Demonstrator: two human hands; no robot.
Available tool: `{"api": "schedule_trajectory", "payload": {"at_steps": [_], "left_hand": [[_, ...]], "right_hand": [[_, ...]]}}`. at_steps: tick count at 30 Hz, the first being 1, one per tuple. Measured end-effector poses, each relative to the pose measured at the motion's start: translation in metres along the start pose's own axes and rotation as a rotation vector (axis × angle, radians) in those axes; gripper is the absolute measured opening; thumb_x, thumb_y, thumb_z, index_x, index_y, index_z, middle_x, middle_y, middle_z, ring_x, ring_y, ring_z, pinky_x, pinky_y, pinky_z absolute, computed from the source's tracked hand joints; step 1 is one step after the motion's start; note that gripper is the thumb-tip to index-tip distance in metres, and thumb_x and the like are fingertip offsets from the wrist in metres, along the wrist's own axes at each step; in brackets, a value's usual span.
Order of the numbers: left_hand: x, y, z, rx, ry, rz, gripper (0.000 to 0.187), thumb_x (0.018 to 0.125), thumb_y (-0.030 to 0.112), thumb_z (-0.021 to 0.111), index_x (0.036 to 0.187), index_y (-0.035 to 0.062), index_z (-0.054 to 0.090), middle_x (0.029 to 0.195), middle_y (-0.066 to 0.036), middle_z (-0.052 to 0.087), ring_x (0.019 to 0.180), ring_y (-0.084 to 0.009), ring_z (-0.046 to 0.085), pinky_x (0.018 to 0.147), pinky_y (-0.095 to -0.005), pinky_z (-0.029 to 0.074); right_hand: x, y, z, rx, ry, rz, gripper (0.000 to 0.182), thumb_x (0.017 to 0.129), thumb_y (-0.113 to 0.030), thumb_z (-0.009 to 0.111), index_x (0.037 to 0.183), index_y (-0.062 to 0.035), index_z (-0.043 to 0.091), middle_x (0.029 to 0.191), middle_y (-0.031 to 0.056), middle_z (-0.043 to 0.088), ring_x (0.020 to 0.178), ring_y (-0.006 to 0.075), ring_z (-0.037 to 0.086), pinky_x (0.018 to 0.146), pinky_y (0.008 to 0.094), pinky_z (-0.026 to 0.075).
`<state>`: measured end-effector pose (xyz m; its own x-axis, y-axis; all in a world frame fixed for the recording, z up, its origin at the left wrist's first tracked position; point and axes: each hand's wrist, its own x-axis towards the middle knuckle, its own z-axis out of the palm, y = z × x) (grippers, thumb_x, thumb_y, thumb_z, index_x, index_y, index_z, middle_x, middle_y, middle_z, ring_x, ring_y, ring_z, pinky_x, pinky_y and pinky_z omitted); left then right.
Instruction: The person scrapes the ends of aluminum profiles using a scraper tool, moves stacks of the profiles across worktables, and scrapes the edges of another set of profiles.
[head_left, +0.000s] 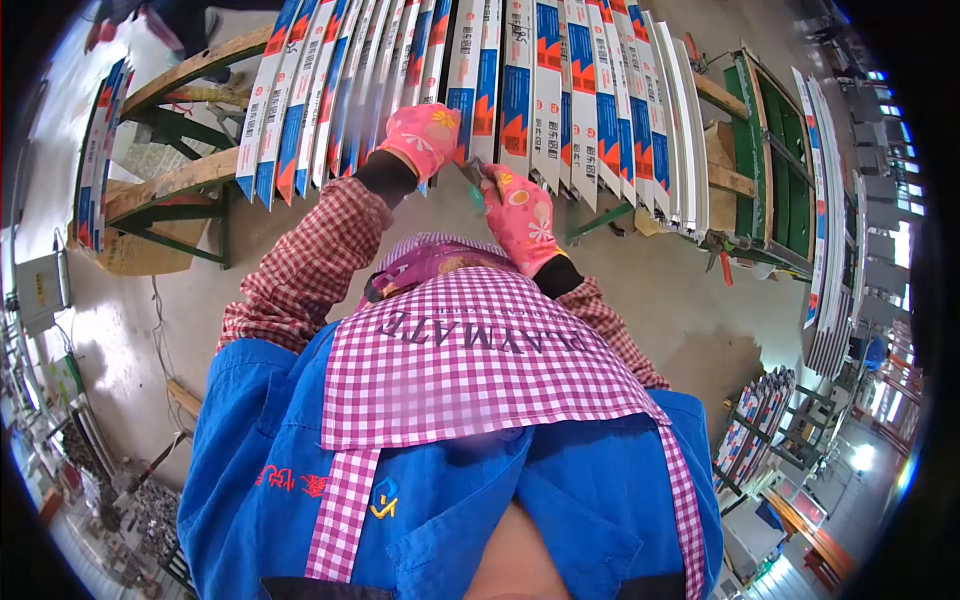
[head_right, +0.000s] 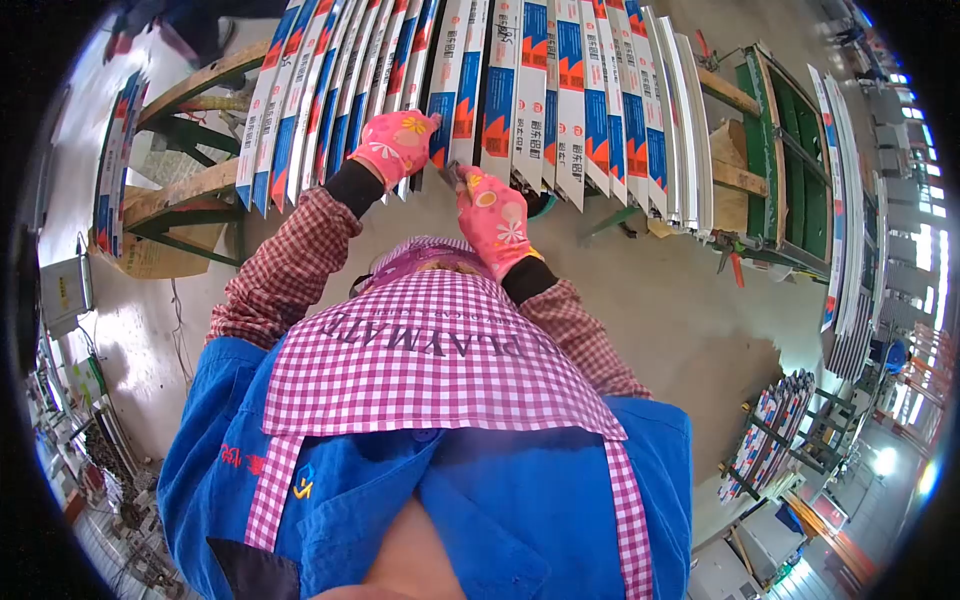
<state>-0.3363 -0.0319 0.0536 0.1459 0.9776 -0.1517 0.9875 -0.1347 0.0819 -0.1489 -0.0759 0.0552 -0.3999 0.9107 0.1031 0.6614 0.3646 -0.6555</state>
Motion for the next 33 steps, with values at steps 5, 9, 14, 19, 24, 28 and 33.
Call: {"api": "schedule_trajectory", "payload": {"at_steps": [5, 9, 14, 19, 24, 28, 33], "left_hand": [[-0.012, -0.003, -0.007, -0.250, 0.043, 0.037, 0.022, 0.080, 0.024, 0.057, 0.097, 0.0110, 0.063, 0.091, -0.011, 0.063, 0.087, -0.0311, 0.062, 0.072, -0.0411, 0.050], [-0.022, 0.024, 0.008, -0.283, 0.076, -0.004, 0.020, 0.078, 0.024, 0.060, 0.091, 0.0092, 0.061, 0.090, -0.012, 0.062, 0.085, -0.0325, 0.061, 0.071, -0.0418, 0.049], [-0.022, 0.037, 0.012, -0.207, 0.131, -0.123, 0.014, 0.076, 0.014, 0.056, 0.084, 0.0068, 0.065, 0.087, -0.014, 0.066, 0.077, -0.0315, 0.066, 0.063, -0.0430, 0.052], [-0.011, 0.014, -0.003, -0.227, 0.148, -0.213, 0.019, 0.076, 0.013, 0.054, 0.093, 0.0059, 0.061, 0.084, -0.016, 0.064, 0.083, -0.0342, 0.064, 0.073, -0.0438, 0.051], [-0.009, -0.103, -0.149, -1.443, 0.810, -0.227, 0.011, 0.088, 0.011, 0.051, 0.093, 0.0053, 0.059, 0.085, -0.005, 0.061, 0.075, -0.0147, 0.057, 0.068, -0.0268, 0.048], [-0.053, -0.100, -0.150, -1.668, 0.792, 0.080, 0.016, 0.090, 0.013, 0.047, 0.098, 0.0028, 0.056, 0.094, -0.007, 0.062, 0.089, -0.0166, 0.058, 0.079, -0.0305, 0.048], [-0.122, 0.012, -0.034, -2.053, 0.415, -0.197, 0.011, 0.076, 0.012, 0.055, 0.085, 0.0049, 0.052, 0.069, -0.004, 0.054, 0.053, -0.0124, 0.049, 0.046, -0.0257, 0.040]], "right_hand": [[0.020, 0.014, 0.001, 0.190, 0.081, 0.068, 0.023, 0.087, -0.019, 0.054, 0.106, -0.0088, 0.061, 0.091, 0.0155, 0.065, 0.085, 0.0320, 0.063, 0.073, 0.0389, 0.049], [0.054, 0.015, 0.004, 0.040, -0.016, -0.061, 0.023, 0.088, -0.020, 0.052, 0.107, -0.0092, 0.061, 0.092, 0.0160, 0.065, 0.086, 0.0317, 0.063, 0.074, 0.0390, 0.049], [0.076, 0.020, 0.018, 0.026, -0.055, -0.180, 0.022, 0.088, -0.021, 0.051, 0.105, -0.0103, 0.061, 0.091, 0.0160, 0.066, 0.086, 0.0333, 0.063, 0.075, 0.0404, 0.049], [0.078, 0.013, 0.008, -0.143, -0.187, -0.142, 0.025, 0.084, -0.016, 0.056, 0.107, -0.0098, 0.063, 0.093, 0.0167, 0.065, 0.087, 0.0337, 0.063, 0.076, 0.0397, 0.050], [0.076, 0.020, 0.012, -0.014, -0.166, -0.154, 0.025, 0.087, -0.020, 0.056, 0.108, -0.0083, 0.062, 0.094, 0.0152, 0.066, 0.088, 0.0299, 0.064, 0.077, 0.0355, 0.050], [0.079, 0.019, -0.005, 0.143, -0.309, -0.046, 0.027, 0.088, -0.019, 0.055, 0.110, -0.0051, 0.061, 0.094, 0.0153, 0.066, 0.085, 0.0247, 0.065, 0.077, 0.0318, 0.049], [0.031, 0.037, -0.054, 0.367, -0.194, 0.048, 0.026, 0.088, -0.020, 0.057, 0.110, -0.0080, 0.061, 0.088, 0.0111, 0.066, 0.079, 0.0193, 0.063, 0.073, 0.0288, 0.048]]}}
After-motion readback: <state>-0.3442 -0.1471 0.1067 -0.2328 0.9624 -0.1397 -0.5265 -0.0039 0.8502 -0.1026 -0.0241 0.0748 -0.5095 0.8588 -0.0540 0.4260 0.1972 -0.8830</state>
